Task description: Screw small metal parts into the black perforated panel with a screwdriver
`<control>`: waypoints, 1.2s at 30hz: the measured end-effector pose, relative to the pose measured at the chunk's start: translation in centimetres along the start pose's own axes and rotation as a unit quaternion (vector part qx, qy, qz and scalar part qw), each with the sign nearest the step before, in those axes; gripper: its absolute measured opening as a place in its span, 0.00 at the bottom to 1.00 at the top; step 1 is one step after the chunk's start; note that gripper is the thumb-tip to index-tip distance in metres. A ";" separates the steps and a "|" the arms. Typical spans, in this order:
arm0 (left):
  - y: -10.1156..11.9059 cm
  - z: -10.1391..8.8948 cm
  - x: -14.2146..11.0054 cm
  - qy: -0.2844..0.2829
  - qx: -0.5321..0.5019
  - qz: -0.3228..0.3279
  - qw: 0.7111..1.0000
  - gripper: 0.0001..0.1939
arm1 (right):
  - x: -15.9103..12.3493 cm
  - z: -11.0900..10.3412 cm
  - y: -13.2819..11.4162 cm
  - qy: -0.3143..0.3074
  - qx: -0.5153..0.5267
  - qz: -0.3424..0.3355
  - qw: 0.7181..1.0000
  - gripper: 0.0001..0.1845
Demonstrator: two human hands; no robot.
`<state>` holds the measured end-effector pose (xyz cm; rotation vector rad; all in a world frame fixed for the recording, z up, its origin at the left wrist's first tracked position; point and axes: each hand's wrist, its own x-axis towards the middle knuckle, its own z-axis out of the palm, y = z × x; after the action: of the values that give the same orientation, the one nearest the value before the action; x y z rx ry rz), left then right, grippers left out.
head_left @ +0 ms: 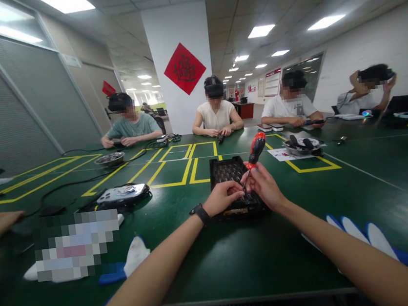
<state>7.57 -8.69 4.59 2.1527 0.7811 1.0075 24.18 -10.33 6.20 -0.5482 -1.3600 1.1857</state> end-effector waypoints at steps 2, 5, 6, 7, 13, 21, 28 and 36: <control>-0.2 0.0 0.0 -0.002 0.003 -0.009 1.000 0.14 | 0.0 0.1 0.0 -0.004 -0.005 -0.001 1.000 0.19; -0.2 0.0 0.0 -0.007 0.013 -0.009 1.000 0.14 | -0.1 0.2 0.0 -0.007 -0.005 -0.002 1.000 0.18; -0.1 0.0 0.0 -0.006 0.016 -0.007 1.000 0.14 | -0.1 0.2 0.0 -0.006 -0.004 -0.002 1.000 0.18; 0.0 -0.1 0.0 -0.005 0.016 -0.003 1.000 0.14 | -0.1 0.1 0.1 -0.004 -0.004 -0.002 1.000 0.18; 0.2 -0.1 -0.1 -0.033 -0.009 0.032 0.999 0.13 | 0.0 0.0 0.2 -0.013 0.001 0.005 1.000 0.19; 0.3 0.0 -0.1 -0.030 0.011 0.004 0.999 0.15 | -0.1 0.0 0.2 -0.003 0.004 0.001 1.000 0.20; 0.3 -0.1 -0.2 -0.028 0.028 0.004 0.999 0.13 | -0.1 0.0 0.3 0.005 -0.003 0.003 1.000 0.21; 0.3 -0.1 0.0 -0.024 0.011 0.003 1.000 0.14 | 0.0 0.0 0.1 0.003 0.016 0.003 1.000 0.19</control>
<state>7.58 -8.87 4.88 2.1902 0.7665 0.9521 24.18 -10.26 6.10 -0.5335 -1.3331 1.2085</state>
